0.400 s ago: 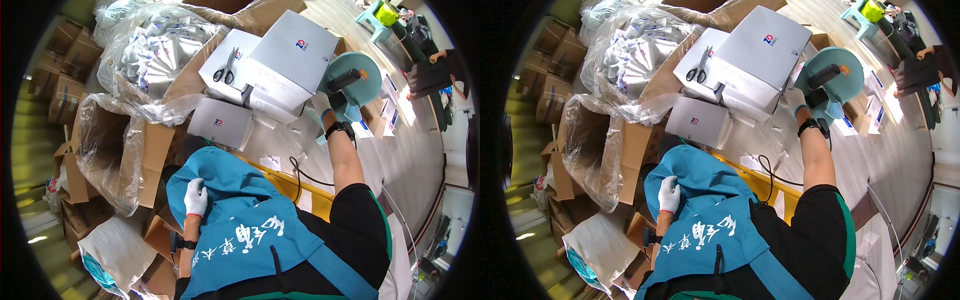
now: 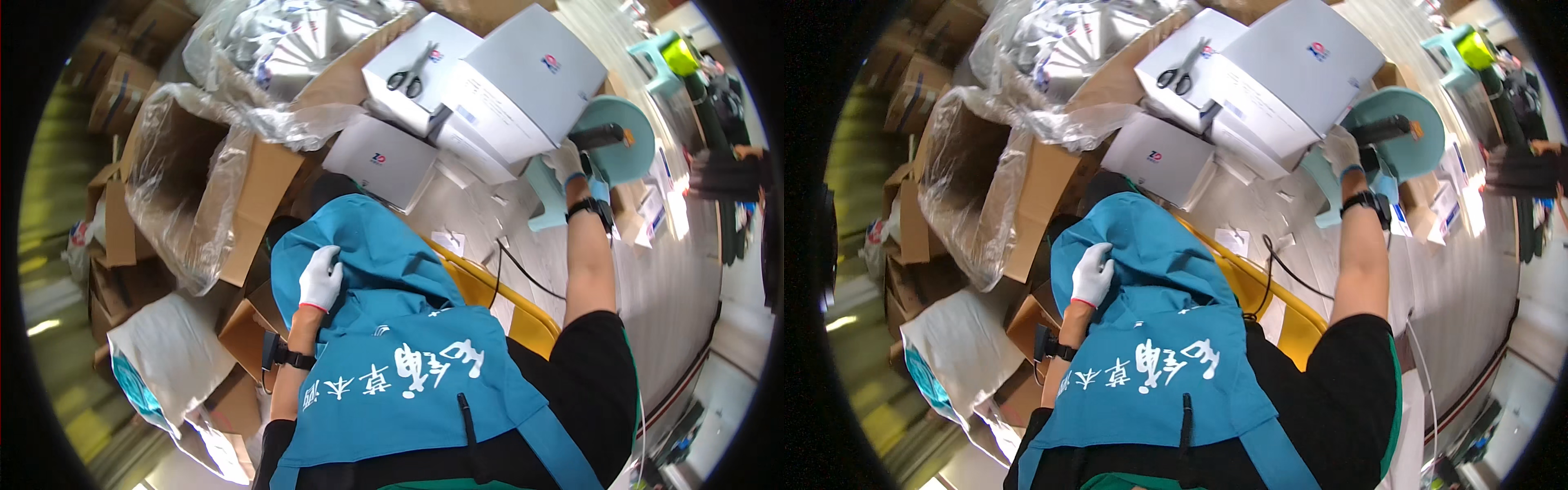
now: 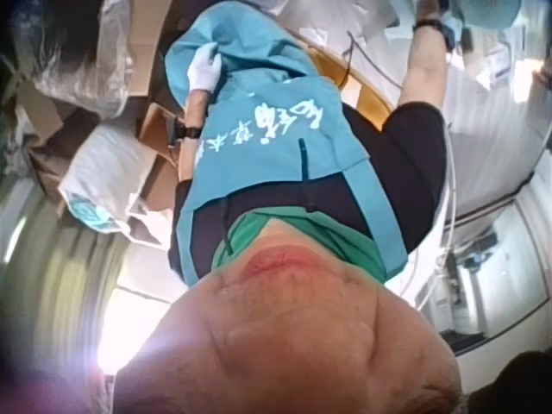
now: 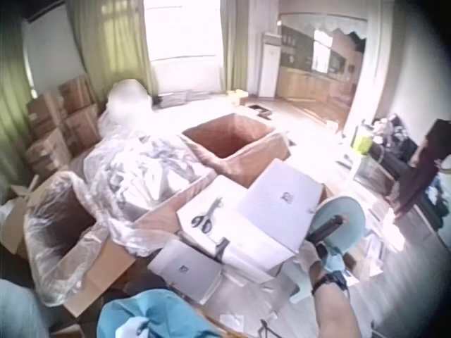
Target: Sorting and packing various medical hygiene products like masks and nasal tubes into cardboard boxes.
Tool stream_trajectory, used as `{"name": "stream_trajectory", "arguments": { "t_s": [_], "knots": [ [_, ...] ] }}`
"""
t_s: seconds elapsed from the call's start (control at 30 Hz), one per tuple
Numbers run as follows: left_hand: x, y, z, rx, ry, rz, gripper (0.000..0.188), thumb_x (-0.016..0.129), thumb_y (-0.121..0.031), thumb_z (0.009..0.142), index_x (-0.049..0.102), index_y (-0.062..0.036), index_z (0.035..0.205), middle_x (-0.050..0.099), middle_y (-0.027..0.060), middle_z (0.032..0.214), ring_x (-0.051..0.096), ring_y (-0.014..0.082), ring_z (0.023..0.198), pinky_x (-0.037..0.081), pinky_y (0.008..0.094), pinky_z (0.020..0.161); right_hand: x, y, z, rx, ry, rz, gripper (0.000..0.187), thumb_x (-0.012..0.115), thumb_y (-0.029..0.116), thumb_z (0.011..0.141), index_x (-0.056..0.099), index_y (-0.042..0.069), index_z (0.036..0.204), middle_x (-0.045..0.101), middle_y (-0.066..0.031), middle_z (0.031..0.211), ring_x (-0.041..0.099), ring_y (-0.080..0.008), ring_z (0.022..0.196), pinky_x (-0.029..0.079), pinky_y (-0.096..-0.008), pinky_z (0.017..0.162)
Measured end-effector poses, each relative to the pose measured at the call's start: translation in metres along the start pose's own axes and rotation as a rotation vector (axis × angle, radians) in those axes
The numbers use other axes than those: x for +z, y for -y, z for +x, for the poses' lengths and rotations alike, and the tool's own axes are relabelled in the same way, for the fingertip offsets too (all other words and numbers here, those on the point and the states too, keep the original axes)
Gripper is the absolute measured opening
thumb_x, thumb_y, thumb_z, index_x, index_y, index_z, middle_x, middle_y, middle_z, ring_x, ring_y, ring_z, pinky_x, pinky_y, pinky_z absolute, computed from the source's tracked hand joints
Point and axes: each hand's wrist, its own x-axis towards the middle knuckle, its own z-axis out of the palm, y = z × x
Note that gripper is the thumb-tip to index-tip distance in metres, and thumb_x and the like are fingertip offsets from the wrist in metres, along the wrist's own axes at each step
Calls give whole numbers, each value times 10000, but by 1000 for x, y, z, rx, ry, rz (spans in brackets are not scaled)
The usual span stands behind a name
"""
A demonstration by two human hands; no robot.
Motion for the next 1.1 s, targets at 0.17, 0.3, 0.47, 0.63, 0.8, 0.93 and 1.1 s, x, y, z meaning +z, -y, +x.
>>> {"name": "stream_trajectory", "arguments": {
  "t_s": [0.17, 0.3, 0.47, 0.63, 0.8, 0.93, 1.1],
  "knots": [
    [-1, -1, 1, 8, 32, -16, 312, 621, -127, 844, 622, -69, 1150, 647, 115, 1113, 637, 249, 776, 517, 339, 780, -28, 28, -9, 293, -184, 595, 165, 544, 115, 904, 638, 11, 991, 617, -57, 776, 542, -102, 588, 357, -219, 456],
    [-11, 8, 4, -40, 35, 118, 295, 616, -141, 844, 635, -71, 1129, 653, 124, 1058, 639, 245, 768, 520, 352, 762, -38, 85, -18, 270, -473, 658, 311, 590, 200, 932, 586, -44, 1125, 650, -117, 933, 643, -189, 710, 483, -283, 533],
    [-28, -27, 30, 90, -140, -75, 326, 621, -98, 872, 613, -34, 1191, 659, 118, 1103, 648, 193, 796, 520, 300, 753, -60, 185, -34, 255, -557, 712, 319, 590, 308, 925, 621, 13, 1041, 626, -73, 799, 602, -164, 660, 442, -262, 521],
    [-26, -84, 52, 143, -1, -293, 316, 616, -88, 885, 618, -25, 1195, 682, 96, 1064, 645, 135, 820, 519, 269, 760, -98, 171, 14, 279, -485, 506, 421, 579, 377, 917, 625, -24, 1036, 645, -111, 970, 637, -197, 798, 508, -310, 595],
    [-20, -121, 61, 217, 266, -458, 336, 633, -93, 877, 604, -2, 1199, 697, 101, 1043, 641, 118, 808, 516, 259, 765, -132, 112, 76, 132, -500, 25, 458, 580, 363, 926, 565, 61, 1271, 621, -104, 1147, 609, -232, 1013, 511, -362, 843],
    [-21, -126, 69, 181, 205, -473, 454, 660, -116, 864, 538, -12, 1289, 686, 120, 1083, 665, 140, 879, 523, 282, 796, -105, 165, 74, 34, -429, 220, 503, 570, 396, 904, 625, -22, 1180, 630, -187, 1199, 606, -272, 1085, 489, -356, 869],
    [-12, -180, 101, 310, 267, -603, 660, 670, -92, 851, 376, -37, 1440, 553, 127, 1306, 579, 187, 1114, 508, 294, 898, -136, 111, 81, -245, -413, -117, 502, 545, 432, 937, 655, -25, 1112, 681, -140, 1040, 643, -259, 933, 505, -340, 830]
  ]
}}
